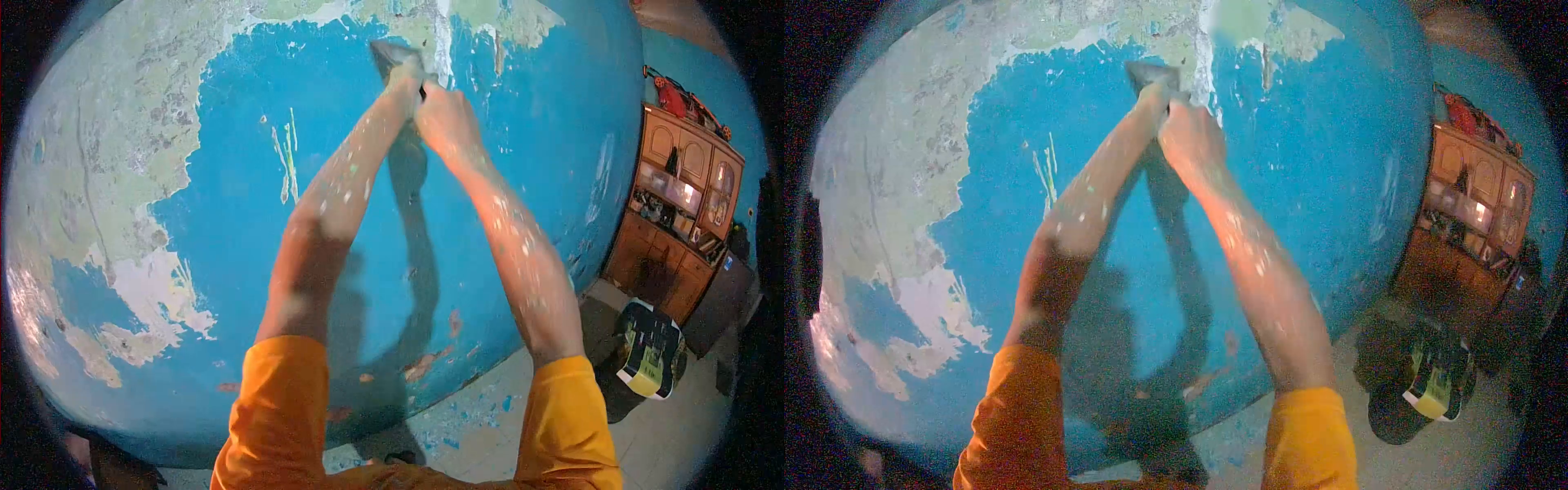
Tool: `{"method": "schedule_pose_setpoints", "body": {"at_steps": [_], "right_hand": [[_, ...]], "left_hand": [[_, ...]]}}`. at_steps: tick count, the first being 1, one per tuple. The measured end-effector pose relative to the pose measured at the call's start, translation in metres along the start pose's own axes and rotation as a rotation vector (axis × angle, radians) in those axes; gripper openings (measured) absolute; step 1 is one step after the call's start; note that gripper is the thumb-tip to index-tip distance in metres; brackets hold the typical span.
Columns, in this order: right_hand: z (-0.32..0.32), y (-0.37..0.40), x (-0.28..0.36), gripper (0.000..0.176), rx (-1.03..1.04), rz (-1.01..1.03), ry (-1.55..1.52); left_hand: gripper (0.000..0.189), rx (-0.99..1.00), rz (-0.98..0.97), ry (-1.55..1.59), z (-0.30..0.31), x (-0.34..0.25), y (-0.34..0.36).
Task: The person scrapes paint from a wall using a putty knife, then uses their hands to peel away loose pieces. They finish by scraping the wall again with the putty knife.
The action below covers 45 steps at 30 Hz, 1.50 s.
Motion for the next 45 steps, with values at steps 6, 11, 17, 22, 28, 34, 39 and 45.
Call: {"method": "schedule_pose_setpoints", "body": {"at_steps": [6, 11, 17, 22, 28, 34, 39, 45], "right_hand": [[-0.004, -0.014, -0.012, 0.022, -0.045, 0.011, 0.01], [-0.007, -0.089, -0.027, 0.022, -0.12, 0.092, 0.046], [-0.003, -0.064, -0.024, 0.026, -0.029, 0.115, 0.172], [0.008, -0.169, -0.019, 0.023, -0.186, 0.196, 0.264], [0.003, -0.101, -0.045, 0.023, -0.169, 0.209, 0.183], [0.017, -0.179, -0.04, 0.026, -0.187, 0.137, 0.273], [0.028, -0.12, -0.067, 0.026, -0.109, 0.199, 0.239], [0.038, -0.167, -0.086, 0.027, -0.063, 0.198, 0.187]], "left_hand": [[0.026, 0.066, -0.525, -0.537, 0.011, -0.001, -0.095], [0.021, -0.029, -0.296, -0.277, 0.017, -0.018, -0.103], [0.018, 0.114, -0.591, -0.658, -0.012, -0.025, -0.128], [0.018, 0.046, -0.545, -0.588, -0.013, -0.062, -0.151], [0.018, 0.053, -0.432, -0.389, -0.019, -0.018, -0.14], [0.018, -0.011, -0.581, -0.611, -0.05, -0.094, -0.174], [0.018, 0.035, -0.534, -0.557, -0.072, -0.06, -0.158], [0.02, -0.194, -0.473, -0.697, -0.076, -0.083, -0.169]]}}
Point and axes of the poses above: each hand's wrist, its own y-axis away from the middle knuckle, its own z-axis out of the back of the hand, x = y × z, the point moved 6 cm from there along -y, towards the middle knuckle, and after that the axes turned 8 degrees about -y, right-handed, at the moved point
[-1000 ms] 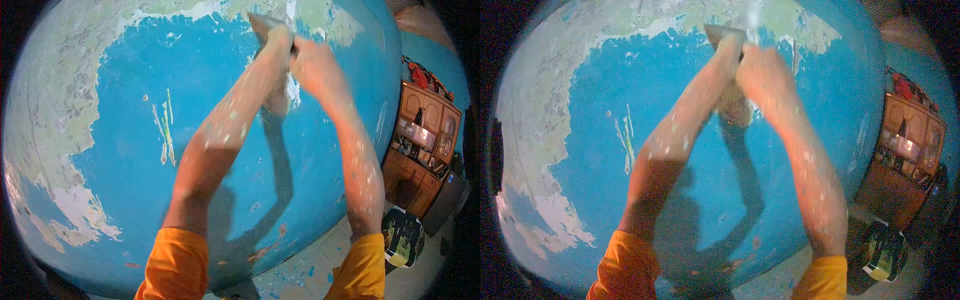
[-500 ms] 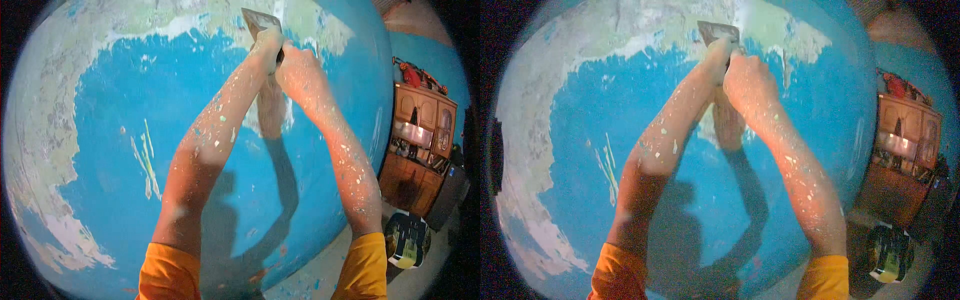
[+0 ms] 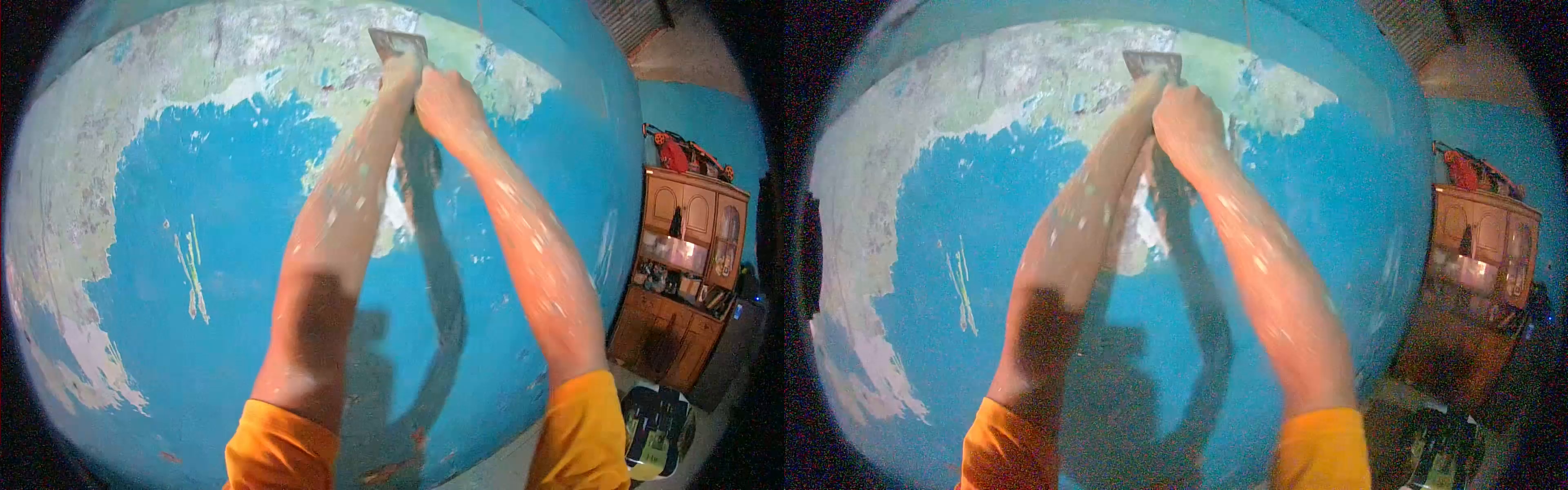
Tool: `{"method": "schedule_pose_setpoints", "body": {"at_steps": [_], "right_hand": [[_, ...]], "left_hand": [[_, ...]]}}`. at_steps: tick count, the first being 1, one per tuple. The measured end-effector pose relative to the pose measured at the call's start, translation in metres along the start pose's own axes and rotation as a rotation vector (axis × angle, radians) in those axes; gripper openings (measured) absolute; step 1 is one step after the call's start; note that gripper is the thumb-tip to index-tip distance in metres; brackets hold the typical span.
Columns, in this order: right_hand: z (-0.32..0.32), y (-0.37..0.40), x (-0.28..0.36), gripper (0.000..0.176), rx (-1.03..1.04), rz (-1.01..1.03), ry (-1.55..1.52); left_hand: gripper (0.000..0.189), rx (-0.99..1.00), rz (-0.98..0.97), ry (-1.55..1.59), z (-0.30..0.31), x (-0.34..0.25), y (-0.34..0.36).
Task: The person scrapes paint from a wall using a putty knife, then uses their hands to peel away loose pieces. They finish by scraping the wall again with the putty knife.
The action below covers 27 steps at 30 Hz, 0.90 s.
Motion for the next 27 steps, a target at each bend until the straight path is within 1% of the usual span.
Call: {"method": "schedule_pose_setpoints", "body": {"at_steps": [1, 2, 4, 5, 7, 8, 10, 11, 13, 14, 15, 16, 17, 18, 19, 20, 21, 22, 23, 25, 26, 27], "right_hand": [[0.009, -0.016, -0.007, 0.031, 0.002, 0.001, 0.007], [0.028, -0.017, -0.009, 0.031, -0.014, 0.011, 0.012], [0.038, -0.005, -0.016, 0.032, 0.113, -0.002, -0.067], [0.032, 0.014, -0.026, 0.032, 0.13, -0.01, -0.083], [0.023, 0.054, -0.035, 0.026, 0.07, 0.087, -0.082], [0.018, 0.058, -0.032, 0.026, 0.082, 0.095, -0.097], [0.013, 0.054, -0.027, 0.023, 0.041, 0.001, -0.101], [0.011, 0.04, -0.022, 0.023, 0.044, 0.018, -0.112], [0.015, -0.001, -0.02, 0.024, 0.055, 0.018, -0.079], [0.018, -0.011, -0.026, 0.025, 0.022, -0.012, -0.104], [0.026, -0.009, -0.031, 0.025, 0.008, -0.002, -0.114], [0.027, 0.005, -0.035, 0.026, 0.057, 0.033, -0.132], [0.026, 0.023, -0.037, 0.026, 0.108, 0.067, -0.149], [0.022, 0.051, -0.039, 0.028, 0.116, 0.034, -0.18], [0.02, 0.067, -0.04, 0.029, 0.113, 0.006, -0.207], [0.016, 0.064, -0.036, 0.029, 0.11, 0.017, -0.211], [0.01, 0.057, -0.035, 0.031, 0.107, -0.027, -0.179], [0.007, 0.048, -0.033, 0.033, 0.105, -0.068, -0.15], [0.007, 0.034, -0.027, 0.033, 0.107, -0.056, -0.158], [0.016, 0.001, -0.022, 0.032, 0.043, -0.062, -0.124], [0.019, -0.002, -0.022, 0.032, 0.046, -0.061, -0.126], [0.027, -0.001, -0.018, 0.032, -0.014, 0.022, -0.173]], "left_hand": [[0.022, -0.097, -0.195, -0.817, 0.001, -0.023, -0.016], [0.022, -0.112, -0.208, -0.814, 0.001, -0.038, -0.016], [0.046, -0.024, -0.356, -0.836, -0.012, -0.046, -0.001], [0.046, -0.009, -0.339, -0.848, -0.026, -0.036, 0.023], [0.037, -0.366, -0.029, 0.005, -0.025, -0.003, 0.081], [0.037, -0.377, -0.017, -0.007, -0.026, 0.005, 0.081], [0.037, -0.315, 0.038, -0.12, -0.023, 0.023, 0.059], [0.037, -0.333, 0.04, -0.127, -0.015, 0.013, 0.049], [0.035, -0.288, 0.069, -0.049, -0.007, -0.019, 0.026], [0.035, -0.306, 0.044, -0.049, -0.007, -0.022, 0.008], [0.037, -0.301, -0.257, -0.672, -0.019, -0.024, -0.009], [0.039, -0.265, -0.547, -1.302, -0.042, -0.015, -0.016], [0.04, -0.44, -0.425, -0.865, -0.039, 0.008, -0.009], [0.041, -0.589, -0.29, -0.414, -0.037, 0.036, 0.02], [0.043, -0.644, -0.234, -0.448, -0.036, 0.027, 0.064], [0.047, -0.351, -0.053, -0.257, -0.03, 0.014, 0.091], [0.047, -0.365, -0.061, -0.26, -0.022, 0.009, 0.082], [0.046, -0.279, -0.022, -0.236, -0.018, 0.002, 0.062], [0.047, -0.191, 0.026, -0.213, -0.016, 0.001, 0.044], [0.04, -0.59, -0.282, 0.021, -0.001, -0.023, 0.025], [0.04, -0.592, -0.279, 0.018, 0.009, -0.034, 0.033], [0.039, -0.509, -0.148, -0.035, 0.018, -0.052, 0.045]]}}
Point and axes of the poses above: each hand's wrist, its own y-axis away from the middle knuckle, its own z-axis out of the back of the hand, x = y × z, the point moved 6 cm from there along -y, towards the middle knuckle, and after that the axes turned 8 degrees about -y, right-handed, at the moved point
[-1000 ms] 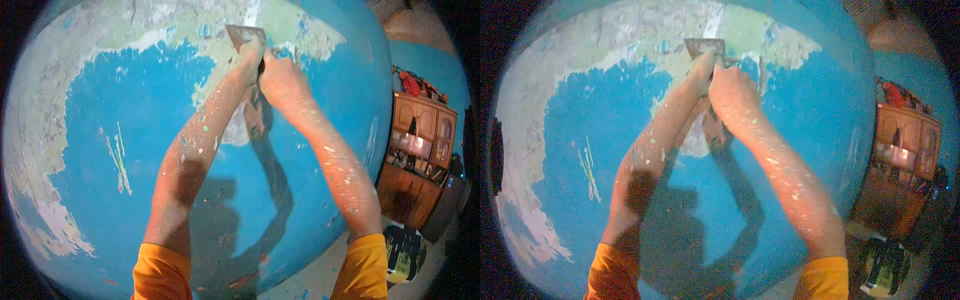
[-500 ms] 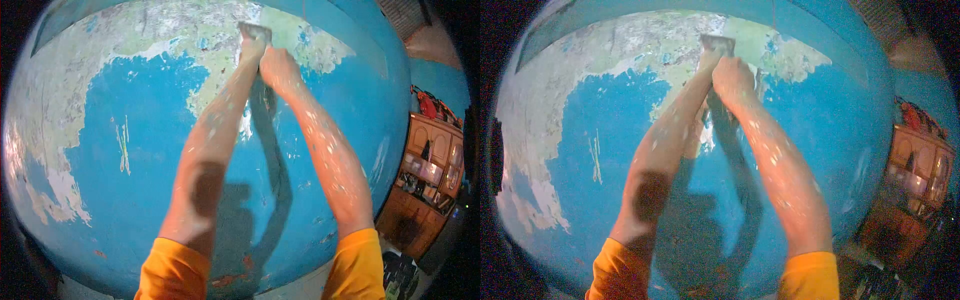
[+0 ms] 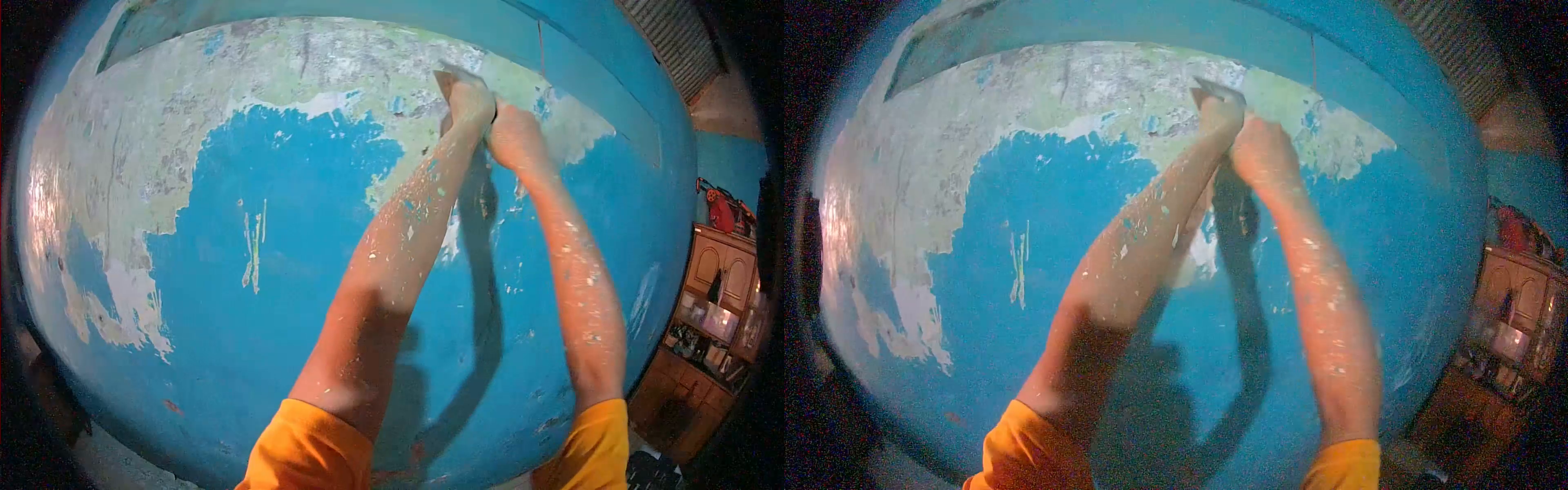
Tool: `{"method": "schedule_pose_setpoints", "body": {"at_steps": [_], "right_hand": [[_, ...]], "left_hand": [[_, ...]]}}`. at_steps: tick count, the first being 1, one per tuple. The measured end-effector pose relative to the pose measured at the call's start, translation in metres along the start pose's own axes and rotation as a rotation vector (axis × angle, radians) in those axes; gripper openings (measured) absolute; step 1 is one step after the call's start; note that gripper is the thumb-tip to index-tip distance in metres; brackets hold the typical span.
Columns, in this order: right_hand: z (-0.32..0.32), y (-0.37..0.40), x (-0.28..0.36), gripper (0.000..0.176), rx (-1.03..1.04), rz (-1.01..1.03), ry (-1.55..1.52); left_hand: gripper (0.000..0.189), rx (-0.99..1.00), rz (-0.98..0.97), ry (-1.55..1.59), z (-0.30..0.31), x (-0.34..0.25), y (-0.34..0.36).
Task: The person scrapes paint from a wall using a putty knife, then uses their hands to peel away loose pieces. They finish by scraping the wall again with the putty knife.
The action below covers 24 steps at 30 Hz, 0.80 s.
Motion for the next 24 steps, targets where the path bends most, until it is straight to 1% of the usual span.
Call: {"method": "schedule_pose_setpoints", "body": {"at_steps": [1, 2, 3, 4, 5, 6, 8, 9, 10, 11, 12, 14, 15, 17, 18, 20, 21, 22, 23, 24], "right_hand": [[0.003, 0.003, 0.008, 0.031, -0.052, 0.088, -0.048], [-0.002, 0.007, 0.012, 0.031, -0.043, 0.087, -0.052], [-0.004, 0.014, 0.019, 0.032, -0.081, 0.121, -0.132], [-0.004, 0.018, 0.026, 0.033, -0.126, 0.153, -0.209], [-0.005, 0.018, 0.032, 0.033, -0.132, 0.147, -0.204], [-0.007, 0.014, 0.039, 0.034, -0.137, 0.135, -0.207], [-0.014, 0.005, 0.058, 0.034, -0.151, 0.121, -0.194], [-0.018, 0.0, 0.073, 0.035, -0.193, 0.13, -0.209], [-0.021, -0.008, 0.085, 0.036, -0.241, 0.141, -0.222], [-0.026, -0.023, 0.094, 0.036, -0.296, 0.146, -0.179], [-0.033, -0.042, 0.099, 0.036, -0.302, 0.14, -0.165], [-0.037, -0.078, 0.118, 0.036, -0.411, 0.273, -0.182], [-0.038, -0.09, 0.13, 0.036, -0.415, 0.273, -0.171], [-0.034, -0.12, 0.149, 0.038, -0.45, 0.169, -0.129], [-0.032, -0.137, 0.156, 0.038, -0.453, 0.176, -0.122], [-0.029, -0.175, 0.16, 0.034, -0.459, 0.097, -0.054], [-0.029, -0.195, 0.159, 0.034, -0.457, 0.104, -0.044], [-0.025, -0.217, 0.156, 0.031, -0.491, 0.052, -0.008], [-0.019, -0.245, 0.151, 0.029, -0.531, 0.005, 0.024], [-0.019, -0.273, 0.151, 0.029, -0.537, 0.021, 0.017]], "left_hand": [[0.038, 0.089, 0.113, -0.077, 0.011, -0.007, 0.004], [0.038, 0.088, 0.121, -0.082, 0.021, -0.004, 0.004], [0.037, 0.091, 0.098, -0.132, 0.03, -0.004, 0.005], [0.037, 0.097, 0.067, -0.178, 0.038, -0.005, 0.004], [0.039, 0.124, -0.012, -0.23, 0.047, -0.004, 0.0], [0.039, 0.134, -0.013, -0.223, 0.059, 0.001, -0.006], [0.041, 0.374, -0.096, -0.192, 0.078, 0.004, -0.02], [0.041, 0.349, -0.154, -0.181, 0.098, -0.001, -0.024], [0.04, 0.283, -0.291, -0.343, 0.116, -0.003, -0.034], [0.04, 0.21, -0.424, -0.503, 0.132, -0.003, -0.045], [0.04, 0.216, -0.43, -0.488, 0.149, 0.003, -0.052], [0.035, 0.179, -0.74, -0.555, 0.177, 0.003, -0.059], [0.035, 0.179, -0.744, -0.543, 0.187, 0.01, -0.066], [0.031, 0.26, -0.918, -0.51, 0.197, 0.019, -0.071], [0.031, 0.252, -0.92, -0.503, 0.203, 0.019, -0.071], [0.028, 0.307, -0.93, -0.396, 0.206, 0.018, -0.069], [0.031, 0.334, -0.928, -0.363, 0.207, 0.019, -0.068], [0.031, 0.321, -0.923, -0.355, 0.207, 0.021, -0.066], [0.032, 0.375, -0.956, -0.326, 0.204, 0.019, -0.063], [0.033, 0.431, -0.993, -0.31, 0.203, 0.018, -0.062]]}}
Point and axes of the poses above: each hand's wrist, its own y-axis away from the middle knuckle, its own z-axis out of the back of the hand, x = y × z, the point moved 6 cm from there along -y, towards the middle knuckle, and after that the axes turned 8 degrees about -y, right-handed, at the moved point
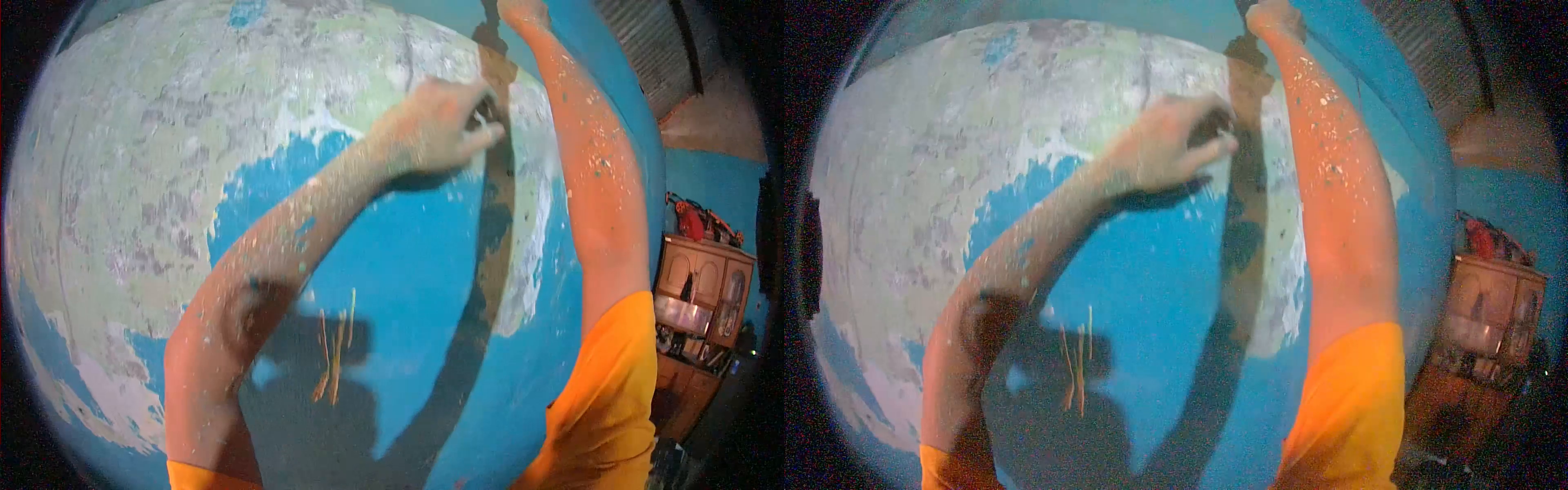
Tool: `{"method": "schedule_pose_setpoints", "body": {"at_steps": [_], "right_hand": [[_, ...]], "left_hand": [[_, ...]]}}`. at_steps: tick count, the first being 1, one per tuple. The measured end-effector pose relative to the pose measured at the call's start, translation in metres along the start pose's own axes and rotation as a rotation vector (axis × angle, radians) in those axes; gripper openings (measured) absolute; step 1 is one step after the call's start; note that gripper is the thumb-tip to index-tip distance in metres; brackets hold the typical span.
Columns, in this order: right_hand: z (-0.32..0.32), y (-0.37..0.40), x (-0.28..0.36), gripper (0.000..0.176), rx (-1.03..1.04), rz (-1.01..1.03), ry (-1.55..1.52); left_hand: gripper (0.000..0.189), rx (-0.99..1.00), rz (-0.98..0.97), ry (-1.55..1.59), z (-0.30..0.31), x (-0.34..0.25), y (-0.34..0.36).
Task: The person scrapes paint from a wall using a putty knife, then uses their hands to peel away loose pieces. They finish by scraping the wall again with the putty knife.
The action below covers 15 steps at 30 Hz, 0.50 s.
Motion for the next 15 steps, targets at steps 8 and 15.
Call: {"method": "schedule_pose_setpoints", "body": {"at_steps": [8, 15], "right_hand": [[-0.027, -0.07, -0.081, 0.034, 0.145, 0.069, 0.382], [-0.03, -0.057, -0.067, 0.031, 0.211, 0.205, 0.608]], "left_hand": [[0.036, 0.054, -0.08, -0.165, -0.001, 0.0, 0.004], [0.036, 0.094, -0.119, -0.225, -0.008, -0.008, 0.006]]}}
Point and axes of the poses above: each hand's wrist, its own y-axis away from the middle knuckle, its own z-axis out of the back of the hand, x = y × z, the point moved 6 cm from there along -y, towards the middle knuckle, and after that the axes turned 8 degrees about -y, right-handed, at the moved point
